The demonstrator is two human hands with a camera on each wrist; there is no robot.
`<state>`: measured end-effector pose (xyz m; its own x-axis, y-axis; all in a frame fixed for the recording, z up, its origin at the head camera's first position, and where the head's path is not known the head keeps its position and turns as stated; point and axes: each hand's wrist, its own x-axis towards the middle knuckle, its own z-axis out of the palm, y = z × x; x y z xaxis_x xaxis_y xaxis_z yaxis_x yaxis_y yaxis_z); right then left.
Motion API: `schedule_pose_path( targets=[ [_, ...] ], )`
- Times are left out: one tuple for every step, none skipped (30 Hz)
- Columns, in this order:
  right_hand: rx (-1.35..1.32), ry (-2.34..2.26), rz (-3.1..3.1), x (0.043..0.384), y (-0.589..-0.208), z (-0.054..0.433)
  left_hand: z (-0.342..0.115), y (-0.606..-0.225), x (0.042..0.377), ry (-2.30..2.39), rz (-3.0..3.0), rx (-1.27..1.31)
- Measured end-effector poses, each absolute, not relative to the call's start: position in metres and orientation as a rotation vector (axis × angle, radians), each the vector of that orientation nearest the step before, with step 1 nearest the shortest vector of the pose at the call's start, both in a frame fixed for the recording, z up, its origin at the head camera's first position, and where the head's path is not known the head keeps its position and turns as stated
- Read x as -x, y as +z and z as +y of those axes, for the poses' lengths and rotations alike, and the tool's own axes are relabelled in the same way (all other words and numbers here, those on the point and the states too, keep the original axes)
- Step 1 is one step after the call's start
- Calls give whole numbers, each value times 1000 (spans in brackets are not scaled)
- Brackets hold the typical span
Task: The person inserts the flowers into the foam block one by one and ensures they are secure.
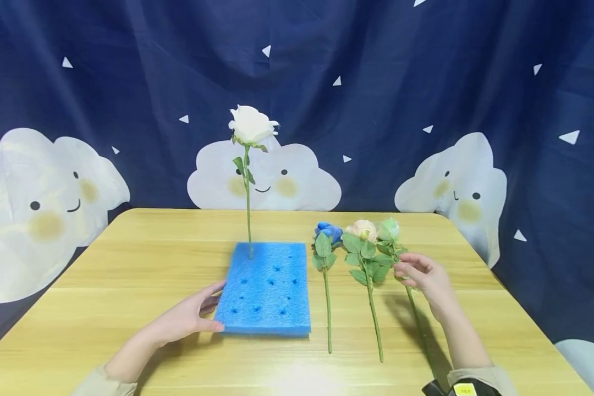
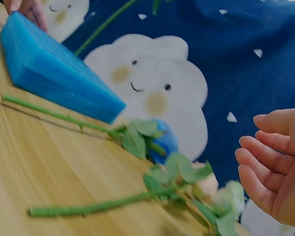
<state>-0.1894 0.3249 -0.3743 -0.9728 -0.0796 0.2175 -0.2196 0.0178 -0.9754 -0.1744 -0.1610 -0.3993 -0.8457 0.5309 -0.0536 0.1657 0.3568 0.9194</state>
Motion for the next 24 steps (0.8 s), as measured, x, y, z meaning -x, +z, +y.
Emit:
schedule_pose_path(
  targets=[
    [-302,2110,-2158,190,-380,333,-161,-399,174,1488,2285,-612],
    [-266,2100,-2161,190,-384,339,-161,-399,174,1490,2286,-611],
    [-244,2080,-2180,189,-387,345,-161,-399,173,1492,2287,-609],
    [-224,2056,-2204,188,-388,349,-161,-399,173,1493,2289,-608],
    [-192,2054,-2206,186,-389,352,-161,-399,173,1491,2292,-607],
    [-172,2047,-2222,183,-388,353,-161,-399,173,1491,2293,-606],
    [-148,2054,-2222,180,-387,354,-161,-399,173,1492,2294,-604],
    [-125,2049,-2242,177,-385,353,-161,-399,173,1491,2296,-603],
    [-110,2038,-2272,173,-382,352,-161,-399,173,1489,2297,-601],
    [-80,2047,-2276,170,-381,351,-161,-399,173,1488,2298,-601],
    [-48,2067,-2271,168,-381,350,-161,-399,173,1486,2300,-601],
    [-14,2067,-2287,166,-381,350,-161,-399,173,1484,2301,-600],
    [26,2057,-2312,164,-381,350,-161,-399,173,1481,2304,-598],
    [62,2065,-2321,163,-383,350,-161,-399,173,1478,2307,-598],
    [96,2075,-2325,163,-385,351,-161,-399,174,1476,2307,-596],
    [129,2092,-2315,163,-388,352,-161,-399,174,1475,2307,-595],
    [154,2102,-2310,163,-391,354,-162,-399,174,1474,2308,-593],
    [174,2119,-2300,163,-394,355,-162,-399,174,1474,2307,-591],
    [194,2137,-2289,163,-397,356,-162,-399,174,1475,2306,-590],
    [216,2147,-2283,163,-399,356,-162,-399,175,1476,2305,-591],
    [240,2116,-2312,163,-401,356,-162,-399,175,1477,2303,-590],
    [262,2076,-2350,163,-402,355,-162,-399,175,1476,2303,-591],
    [279,2036,-2391,162,-403,355,-161,-399,174,1475,2305,-591],
    [297,1985,-2441,162,-403,354,-161,-398,174,1473,2307,-592]
  ],
)
